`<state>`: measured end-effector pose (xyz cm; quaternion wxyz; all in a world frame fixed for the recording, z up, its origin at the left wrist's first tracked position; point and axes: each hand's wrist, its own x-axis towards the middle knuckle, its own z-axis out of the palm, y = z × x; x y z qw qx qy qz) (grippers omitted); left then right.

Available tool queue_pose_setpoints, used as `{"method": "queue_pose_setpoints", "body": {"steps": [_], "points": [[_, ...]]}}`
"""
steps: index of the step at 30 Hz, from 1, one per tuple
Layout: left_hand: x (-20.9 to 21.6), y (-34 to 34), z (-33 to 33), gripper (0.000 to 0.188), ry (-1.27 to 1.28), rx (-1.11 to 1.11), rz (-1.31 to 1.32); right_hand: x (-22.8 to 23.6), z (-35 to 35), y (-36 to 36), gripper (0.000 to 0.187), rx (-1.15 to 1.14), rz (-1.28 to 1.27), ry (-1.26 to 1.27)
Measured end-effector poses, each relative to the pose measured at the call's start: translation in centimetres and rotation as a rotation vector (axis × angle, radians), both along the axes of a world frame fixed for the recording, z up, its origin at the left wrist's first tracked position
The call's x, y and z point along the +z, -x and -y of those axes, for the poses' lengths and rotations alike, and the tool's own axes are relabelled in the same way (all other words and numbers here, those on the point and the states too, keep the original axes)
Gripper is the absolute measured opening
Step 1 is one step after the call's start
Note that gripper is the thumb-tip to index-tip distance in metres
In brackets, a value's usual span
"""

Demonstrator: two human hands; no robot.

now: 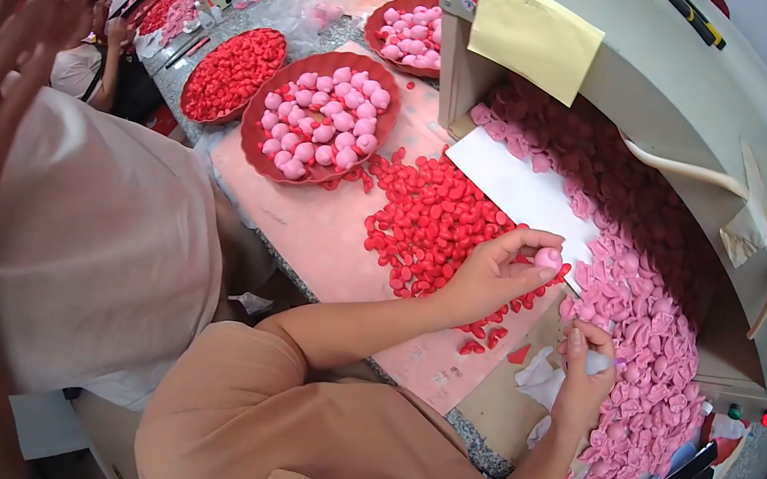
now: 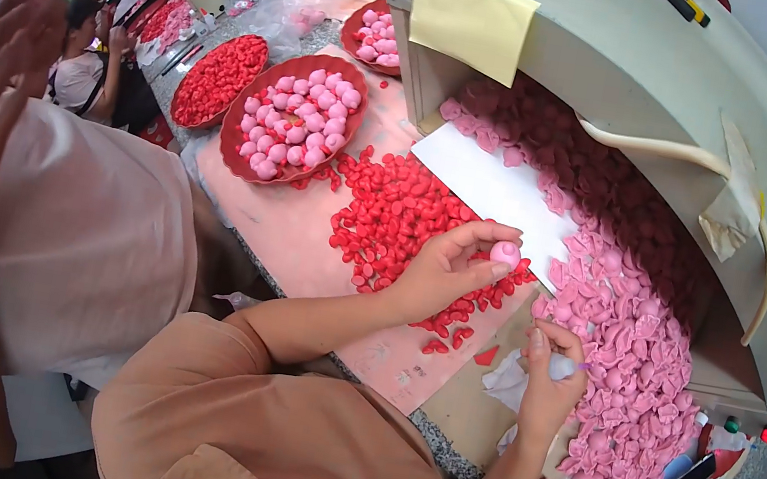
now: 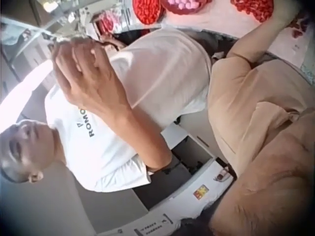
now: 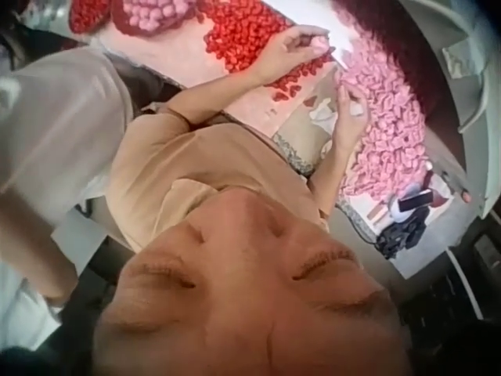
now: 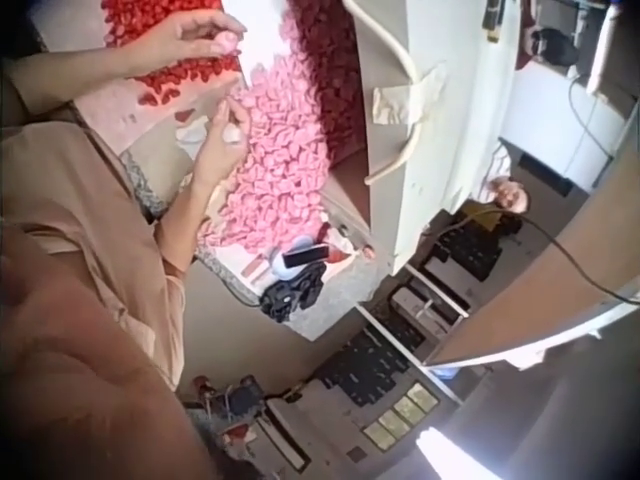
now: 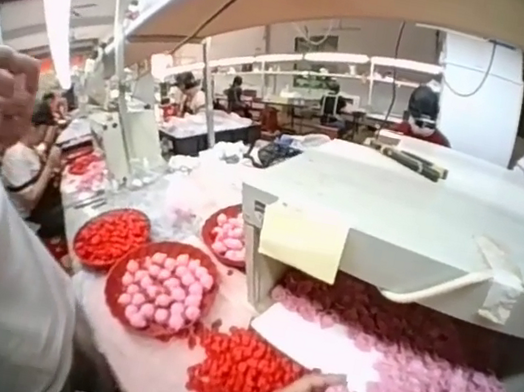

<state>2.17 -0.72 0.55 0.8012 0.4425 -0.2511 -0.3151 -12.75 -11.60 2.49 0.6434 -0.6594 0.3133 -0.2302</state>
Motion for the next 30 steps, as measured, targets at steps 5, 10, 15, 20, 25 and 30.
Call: {"method": "queue_pose_setpoints", "body": {"steps": [5,10,15,20,25,30], "points": [[0.3,0.4,-0.5,0.031,-0.048,-0.108,0.001,-0.1,-0.5,-0.8,0.028,-0.033,0.116,-0.039],[-0.6,1.3,-0.5,0.035,-0.046,-0.173,0.028,-0.5,-0.5,-0.9,0.044,0.073,0.237,-0.055],[-1.1,1.6,-0.2,0.035,-0.075,-0.195,0.13,-1.1,-0.1,-0.3,0.04,0.118,0.23,-0.074],[-0.8,2.0,0.5,0.035,-0.083,-0.179,0.155,-1.8,0.4,-0.5,0.034,0.131,0.215,-0.067],[-0.1,1.4,-0.3,0.033,-0.105,-0.201,0.038,-0.3,-0.1,-1.4,0.034,0.168,0.194,0.006],[-0.4,0.9,-0.4,0.034,-0.012,-0.213,0.112,-1.2,-0.5,-0.9,0.032,0.062,0.15,0.003]]}}
